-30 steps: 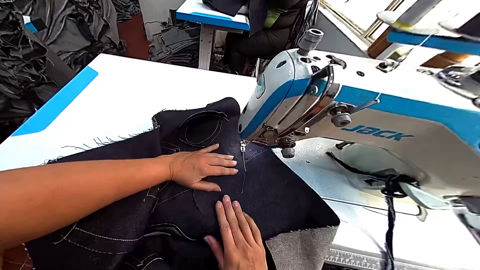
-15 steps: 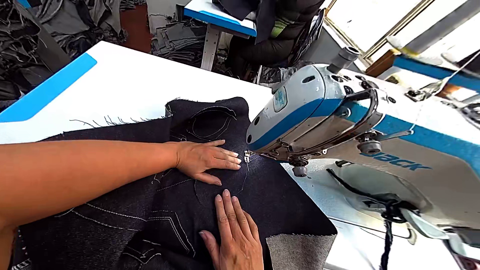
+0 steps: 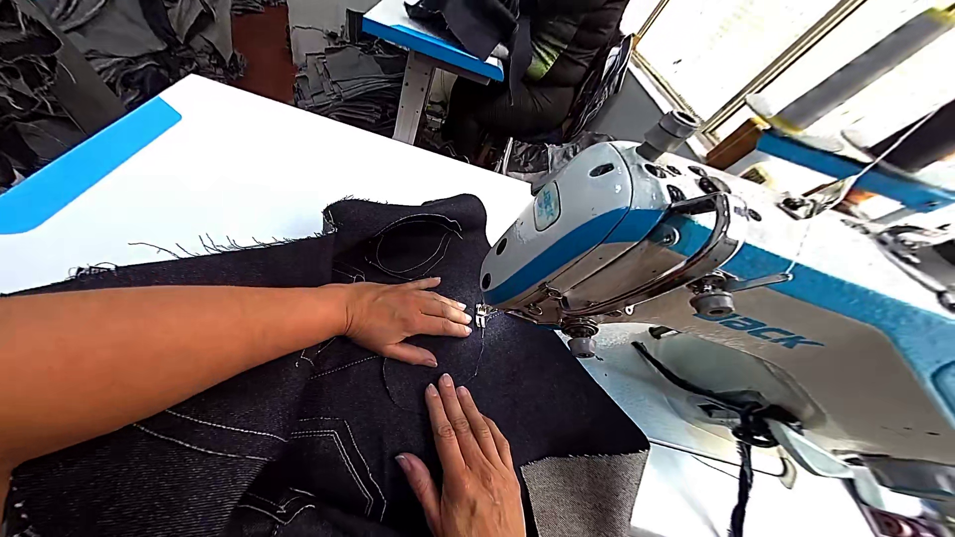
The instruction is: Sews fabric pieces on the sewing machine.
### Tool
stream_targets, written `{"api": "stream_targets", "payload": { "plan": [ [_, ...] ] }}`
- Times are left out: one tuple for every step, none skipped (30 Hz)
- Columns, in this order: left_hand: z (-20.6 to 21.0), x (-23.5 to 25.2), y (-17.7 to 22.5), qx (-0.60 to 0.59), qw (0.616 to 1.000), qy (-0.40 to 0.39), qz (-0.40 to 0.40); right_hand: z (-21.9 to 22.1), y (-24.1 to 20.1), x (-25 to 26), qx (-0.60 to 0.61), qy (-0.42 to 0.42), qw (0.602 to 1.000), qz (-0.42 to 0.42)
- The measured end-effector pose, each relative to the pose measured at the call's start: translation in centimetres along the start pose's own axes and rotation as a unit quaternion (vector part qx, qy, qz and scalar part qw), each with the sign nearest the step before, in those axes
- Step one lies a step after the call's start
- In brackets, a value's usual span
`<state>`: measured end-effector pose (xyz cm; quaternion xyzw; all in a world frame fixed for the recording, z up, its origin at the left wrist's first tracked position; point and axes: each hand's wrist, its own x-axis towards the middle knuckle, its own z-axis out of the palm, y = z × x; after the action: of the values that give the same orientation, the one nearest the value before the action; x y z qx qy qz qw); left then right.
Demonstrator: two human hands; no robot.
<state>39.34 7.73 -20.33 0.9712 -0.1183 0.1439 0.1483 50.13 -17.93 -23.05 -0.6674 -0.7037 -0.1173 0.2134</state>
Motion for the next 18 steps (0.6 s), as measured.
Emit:
{"api": "stream_targets", "payload": {
  "plan": [
    [0.06, -0.03, 0.02, 0.001, 1.0, 0.001, 0.0, -0.02, 0.04, -0.05, 0.001, 0.0, 1.0, -0.002],
    [0.1, -0.08, 0.08, 0.002, 1.0, 0.0, 0.001, -0.03, 0.03, -0.13, 0.001, 0.001, 1.0, -0.004],
    [0.11, -0.11, 0.19, 0.003, 1.0, -0.002, 0.001, -0.05, -0.03, -0.22, 0.001, 0.001, 1.0, -0.005],
    [0.07, -0.12, 0.33, 0.002, 1.0, -0.004, 0.0, -0.12, -0.12, -0.32, -0.001, -0.002, 1.0, -0.005],
    [0.05, -0.09, 0.45, -0.001, 1.0, -0.005, -0.001, -0.18, -0.19, -0.4, -0.002, -0.004, 1.0, -0.005],
    [0.08, -0.06, 0.51, -0.003, 1.0, -0.005, -0.002, -0.18, -0.2, -0.46, -0.004, -0.003, 1.0, -0.006],
    [0.15, -0.03, 0.52, -0.004, 1.0, -0.005, -0.002, -0.15, -0.17, -0.52, -0.005, -0.001, 1.0, -0.007],
    [0.22, -0.02, 0.47, -0.004, 1.0, -0.004, -0.001, -0.11, -0.11, -0.49, -0.006, -0.001, 1.0, -0.009],
    [0.22, -0.05, 0.38, -0.002, 1.0, -0.004, -0.001, -0.06, -0.02, -0.39, -0.007, -0.001, 1.0, -0.01],
    [0.18, -0.08, 0.31, 0.0, 1.0, -0.004, -0.001, 0.0, 0.07, -0.29, -0.007, 0.0, 1.0, -0.012],
    [0.14, -0.1, 0.29, 0.001, 1.0, -0.004, -0.002, 0.04, 0.12, -0.25, -0.006, 0.0, 1.0, -0.012],
    [0.12, -0.13, 0.33, 0.001, 1.0, -0.005, -0.003, 0.04, 0.12, -0.27, -0.005, -0.001, 1.0, -0.012],
    [0.09, -0.16, 0.36, 0.001, 1.0, -0.006, -0.004, 0.01, 0.07, -0.28, -0.004, -0.001, 1.0, -0.011],
    [0.03, -0.17, 0.37, 0.001, 1.0, -0.007, -0.006, -0.05, 0.03, -0.24, -0.004, -0.003, 1.0, -0.01],
    [-0.02, -0.16, 0.37, 0.0, 1.0, -0.008, -0.007, -0.11, 0.0, -0.2, -0.002, -0.005, 1.0, -0.008],
    [-0.01, -0.14, 0.34, 0.0, 1.0, -0.008, -0.007, -0.14, -0.02, -0.18, -0.002, -0.007, 1.0, -0.006],
    [0.02, -0.14, 0.3, 0.0, 1.0, -0.008, -0.005, -0.13, -0.05, -0.18, -0.002, -0.009, 1.0, -0.005],
    [0.06, -0.15, 0.26, -0.001, 1.0, -0.007, -0.004, -0.13, -0.08, -0.18, -0.003, -0.009, 1.0, -0.004]
  ]
}}
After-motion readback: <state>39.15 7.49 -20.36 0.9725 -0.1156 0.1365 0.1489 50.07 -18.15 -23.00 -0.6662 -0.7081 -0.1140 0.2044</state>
